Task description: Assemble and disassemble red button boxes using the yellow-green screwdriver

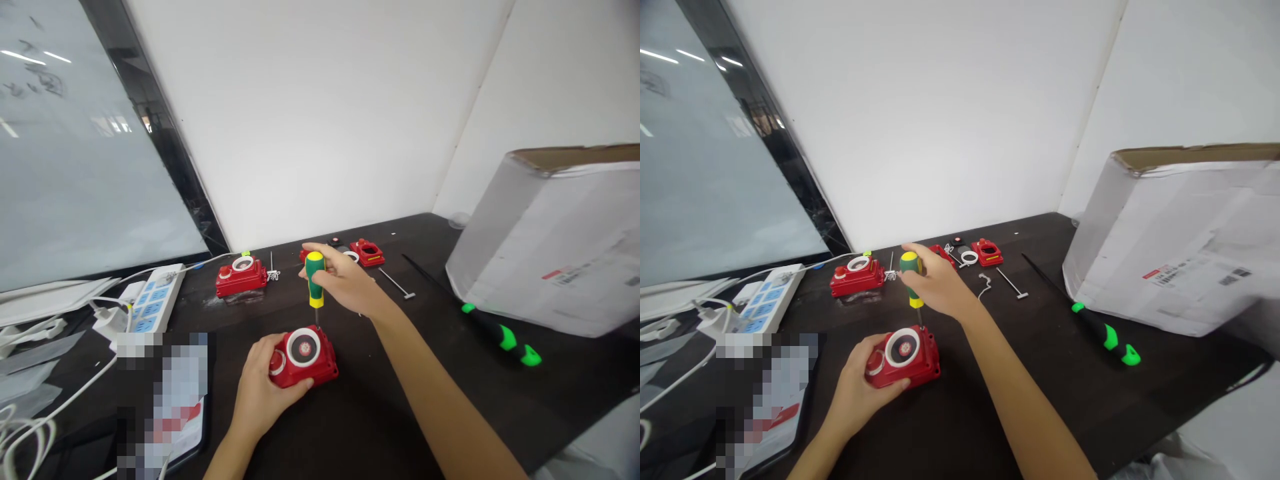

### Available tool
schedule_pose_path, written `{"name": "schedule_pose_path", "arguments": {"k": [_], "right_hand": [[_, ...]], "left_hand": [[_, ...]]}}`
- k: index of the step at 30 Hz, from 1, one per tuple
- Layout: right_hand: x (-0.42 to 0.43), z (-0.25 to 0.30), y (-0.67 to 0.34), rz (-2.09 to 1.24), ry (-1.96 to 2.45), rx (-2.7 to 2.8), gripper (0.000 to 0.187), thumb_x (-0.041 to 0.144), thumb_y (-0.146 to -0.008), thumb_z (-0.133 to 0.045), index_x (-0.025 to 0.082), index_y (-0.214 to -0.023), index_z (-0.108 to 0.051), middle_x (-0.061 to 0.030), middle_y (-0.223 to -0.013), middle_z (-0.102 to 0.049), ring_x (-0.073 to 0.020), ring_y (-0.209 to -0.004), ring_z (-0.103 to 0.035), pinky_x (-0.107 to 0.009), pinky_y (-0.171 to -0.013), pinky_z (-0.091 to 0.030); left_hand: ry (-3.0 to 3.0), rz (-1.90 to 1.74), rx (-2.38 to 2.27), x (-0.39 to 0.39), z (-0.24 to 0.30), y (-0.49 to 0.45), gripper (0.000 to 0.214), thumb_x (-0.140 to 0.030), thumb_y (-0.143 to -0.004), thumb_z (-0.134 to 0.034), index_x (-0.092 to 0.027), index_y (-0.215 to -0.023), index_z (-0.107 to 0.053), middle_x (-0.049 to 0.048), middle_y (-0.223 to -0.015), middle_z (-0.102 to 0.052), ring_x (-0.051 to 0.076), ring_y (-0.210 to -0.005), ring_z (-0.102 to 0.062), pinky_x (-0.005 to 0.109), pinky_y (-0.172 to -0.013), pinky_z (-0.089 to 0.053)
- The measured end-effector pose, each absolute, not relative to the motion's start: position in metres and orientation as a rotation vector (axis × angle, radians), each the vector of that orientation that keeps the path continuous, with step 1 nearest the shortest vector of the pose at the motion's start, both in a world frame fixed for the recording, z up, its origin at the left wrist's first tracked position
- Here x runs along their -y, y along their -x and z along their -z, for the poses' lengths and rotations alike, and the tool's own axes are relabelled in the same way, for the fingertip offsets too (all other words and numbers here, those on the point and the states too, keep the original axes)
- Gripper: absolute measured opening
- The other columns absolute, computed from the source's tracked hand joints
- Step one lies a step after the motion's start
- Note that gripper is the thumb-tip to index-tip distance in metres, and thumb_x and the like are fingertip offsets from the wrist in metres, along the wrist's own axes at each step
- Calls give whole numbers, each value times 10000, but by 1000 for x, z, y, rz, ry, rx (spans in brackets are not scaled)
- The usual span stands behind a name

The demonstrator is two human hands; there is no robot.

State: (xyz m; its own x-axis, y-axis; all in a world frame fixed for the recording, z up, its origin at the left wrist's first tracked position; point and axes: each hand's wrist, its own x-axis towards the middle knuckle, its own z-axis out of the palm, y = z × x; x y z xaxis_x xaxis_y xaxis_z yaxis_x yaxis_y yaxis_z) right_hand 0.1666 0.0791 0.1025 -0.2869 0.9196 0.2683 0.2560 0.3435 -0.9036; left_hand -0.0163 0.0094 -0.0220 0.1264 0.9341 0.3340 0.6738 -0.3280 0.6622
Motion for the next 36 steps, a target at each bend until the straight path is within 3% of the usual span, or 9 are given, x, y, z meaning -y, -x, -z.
{"name": "schedule_pose_path", "arguments": {"k": [5, 9, 13, 16, 19, 25, 27, 33, 36], "right_hand": [[-74, -96, -151, -873, 1150, 1647, 469, 377, -652, -657, 247, -1042, -432, 27, -747, -573, -155, -681, -572, -324, -640, -478], [-74, -98, -148, -790, 1088, 1620, 312, 348, -668, -653, 223, -923, -522, 13, -795, -607, -140, -715, -582, -306, -679, -478], [-75, -103, -156, -795, 1059, 1656, 368, 315, -657, -663, 218, -1004, -589, -21, -903, -628, -144, -759, -593, -303, -724, -481], [-77, -102, -160, -837, 1044, 1623, 393, 236, -679, -606, 213, -1061, -517, -16, -879, -623, -135, -726, -595, -306, -722, -485], [-78, -99, -159, -859, 1051, 1615, 324, 154, -678, -519, 234, -989, -473, 13, -835, -607, -122, -686, -590, -297, -683, -486], [-72, -102, -150, -713, 1041, 1666, 316, 281, -645, -640, 241, -931, -511, -1, -915, -596, -147, -811, -579, -293, -727, -473], [-72, -104, -151, -686, 1042, 1675, 285, 239, -655, -618, 234, -931, -547, -5, -915, -608, -152, -846, -577, -296, -764, -462], [-74, -106, -155, -941, 1038, 1622, 285, 142, -711, -399, 238, -937, -544, 12, -787, -602, -133, -720, -591, -278, -663, -463], [-71, -106, -152, -836, 1065, 1657, 169, 221, -723, -488, 253, -885, -518, 32, -778, -587, -129, -677, -566, -270, -625, -448]], "left_hand": [[-2062, -1028, -1562, -9, 23, 15, 544, -323, -586, -736, -227, -1047, -464, 51, -1026, -549, 266, -946, -528, 425, -817, -439], [-2072, -1036, -1555, -9, 22, 15, 533, -333, -594, -727, -220, -1046, -467, 63, -1026, -554, 277, -944, -535, 437, -813, -443], [-2077, -1044, -1561, -8, 20, 15, 526, -323, -587, -728, -222, -1040, -481, 53, -1009, -570, 271, -937, -547, 417, -804, -453], [-2078, -1048, -1567, -8, 20, 14, 527, -323, -580, -730, -222, -1036, -486, 47, -1008, -573, 263, -934, -550, 404, -800, -457], [-2073, -1044, -1571, -9, 20, 14, 526, -314, -582, -731, -221, -1036, -482, 46, -1013, -567, 258, -940, -544, 405, -813, -451], [-2064, -1025, -1567, -9, 21, 15, 539, -327, -591, -733, -221, -1048, -467, 52, -1030, -559, 260, -950, -539, 414, -819, -449], [-2069, -1028, -1566, -8, 21, 16, 536, -322, -593, -732, -220, -1048, -467, 53, -1027, -559, 261, -945, -542, 417, -818, -450], [-2082, -1040, -1567, -8, 20, 15, 538, -335, -583, -733, -216, -1043, -480, 63, -1021, -566, 279, -949, -549, 428, -812, -456], [-2081, -1048, -1570, -9, 21, 15, 541, -332, -582, -733, -216, -1047, -483, 59, -1019, -572, 271, -937, -560, 414, -800, -467]]}}
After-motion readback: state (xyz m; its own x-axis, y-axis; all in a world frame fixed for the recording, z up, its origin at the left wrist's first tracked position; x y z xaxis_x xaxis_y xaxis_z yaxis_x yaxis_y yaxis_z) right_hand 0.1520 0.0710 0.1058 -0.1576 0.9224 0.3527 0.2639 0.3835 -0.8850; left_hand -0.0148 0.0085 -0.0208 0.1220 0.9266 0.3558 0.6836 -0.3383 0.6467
